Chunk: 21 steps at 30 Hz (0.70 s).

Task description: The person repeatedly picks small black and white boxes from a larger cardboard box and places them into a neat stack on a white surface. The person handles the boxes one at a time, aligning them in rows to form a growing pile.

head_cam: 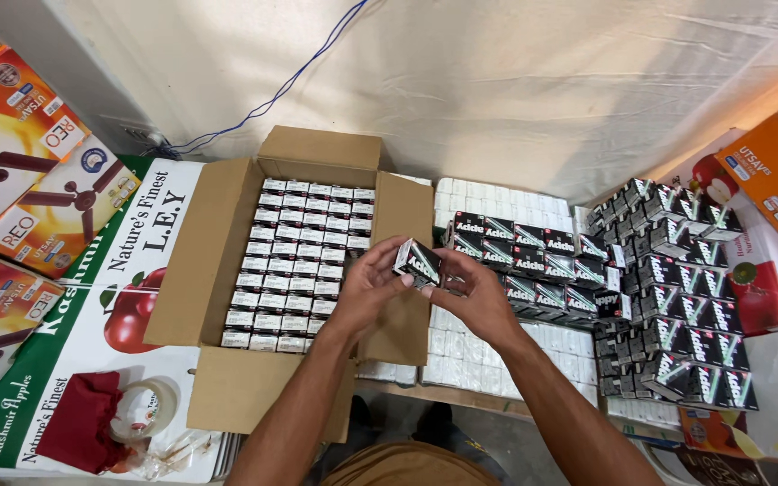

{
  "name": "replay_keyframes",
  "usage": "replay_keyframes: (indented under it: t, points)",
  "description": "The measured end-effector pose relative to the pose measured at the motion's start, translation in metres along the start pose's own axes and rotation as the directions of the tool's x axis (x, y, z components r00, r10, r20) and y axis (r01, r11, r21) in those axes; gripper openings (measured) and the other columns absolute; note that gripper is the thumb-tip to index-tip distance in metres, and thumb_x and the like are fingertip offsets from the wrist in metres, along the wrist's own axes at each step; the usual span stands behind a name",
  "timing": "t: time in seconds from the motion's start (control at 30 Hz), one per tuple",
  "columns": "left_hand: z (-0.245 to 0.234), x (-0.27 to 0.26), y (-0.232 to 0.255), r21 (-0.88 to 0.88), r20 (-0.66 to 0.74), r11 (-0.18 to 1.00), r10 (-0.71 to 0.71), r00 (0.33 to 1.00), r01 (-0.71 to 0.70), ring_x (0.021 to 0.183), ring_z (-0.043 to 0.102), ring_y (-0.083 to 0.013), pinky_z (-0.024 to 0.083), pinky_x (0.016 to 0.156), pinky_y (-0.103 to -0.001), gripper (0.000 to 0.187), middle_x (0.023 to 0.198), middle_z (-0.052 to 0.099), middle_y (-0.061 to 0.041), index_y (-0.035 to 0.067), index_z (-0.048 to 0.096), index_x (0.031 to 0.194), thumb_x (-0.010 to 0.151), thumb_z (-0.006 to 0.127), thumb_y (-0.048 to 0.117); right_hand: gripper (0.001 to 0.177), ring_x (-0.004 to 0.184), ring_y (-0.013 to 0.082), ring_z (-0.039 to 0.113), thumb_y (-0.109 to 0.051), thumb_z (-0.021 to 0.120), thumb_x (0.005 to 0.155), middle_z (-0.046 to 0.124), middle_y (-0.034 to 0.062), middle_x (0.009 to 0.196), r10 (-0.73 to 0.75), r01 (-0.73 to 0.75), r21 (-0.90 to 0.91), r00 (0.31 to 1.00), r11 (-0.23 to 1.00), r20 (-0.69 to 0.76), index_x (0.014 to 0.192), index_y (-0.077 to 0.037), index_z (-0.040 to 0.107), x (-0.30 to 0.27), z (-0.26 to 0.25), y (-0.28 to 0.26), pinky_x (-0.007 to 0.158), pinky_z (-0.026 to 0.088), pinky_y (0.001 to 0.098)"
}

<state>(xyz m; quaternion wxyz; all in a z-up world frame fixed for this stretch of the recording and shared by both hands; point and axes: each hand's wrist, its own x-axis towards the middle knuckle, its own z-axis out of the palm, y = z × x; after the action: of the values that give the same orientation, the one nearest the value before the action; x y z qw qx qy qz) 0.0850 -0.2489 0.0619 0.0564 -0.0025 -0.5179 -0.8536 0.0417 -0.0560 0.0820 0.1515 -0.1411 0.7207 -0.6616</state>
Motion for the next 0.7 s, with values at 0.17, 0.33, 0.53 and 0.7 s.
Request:
replay_keyframes:
  t: [0.17,0.33,0.53,0.7]
  points:
    - [0.040,-0.003,-0.017,-0.279,0.084,0.953,-0.096,0.992,0.116,0.088,0.072,-0.0096,0.060,0.074,-0.019,0.067,0.147,0.059,-0.011,0.005,0.052,0.147,0.084,0.071,-0.011,0.071,0.106,0.0174,0.065,-0.004,0.096,0.066,0.068,0.0068,0.111,-0.019,0.023,0.028,0.992,0.999,-0.128,0.131,-0.005,0.067,-0.026,-0.026,0.014,0.094,0.055,0.0335]
    - [0.058,-0.004,-0.063,-0.266,0.117,0.928,-0.235,0.965,0.259,0.114,0.070,-0.0204,0.061,0.093,-0.031,0.066,0.144,0.061,-0.007,0.006,0.051,0.150,0.088,0.068,-0.009,0.069,0.107,0.0216,0.064,-0.007,0.094,0.070,0.063,0.0110,0.119,0.110,-0.091,0.092,0.967,0.992,-0.230,0.130,-0.004,0.062,-0.054,-0.045,0.051,0.091,0.057,0.0356]
    - [0.078,-0.014,-0.127,-0.218,0.075,0.895,-0.383,0.921,0.390,0.113,0.070,-0.0179,0.062,0.092,-0.029,0.067,0.146,0.059,-0.004,0.008,0.050,0.151,0.088,0.069,-0.007,0.071,0.118,0.0325,0.064,-0.013,0.091,0.074,0.059,0.0196,0.130,0.236,-0.238,0.025,0.930,0.971,-0.282,0.137,-0.002,0.058,-0.082,-0.077,0.058,0.096,0.054,0.0486]
    - [0.101,-0.025,-0.145,-0.223,-0.187,0.874,-0.473,0.861,0.432,0.100,0.074,-0.0229,0.064,0.090,-0.038,0.056,0.117,0.071,-0.011,0.001,0.057,0.143,0.089,0.074,0.000,0.062,0.107,0.0297,0.071,-0.005,0.085,0.075,0.062,0.0155,0.127,0.150,-0.200,-0.153,0.946,0.968,-0.286,0.134,-0.005,0.067,-0.072,-0.112,0.092,0.090,0.061,0.0383]
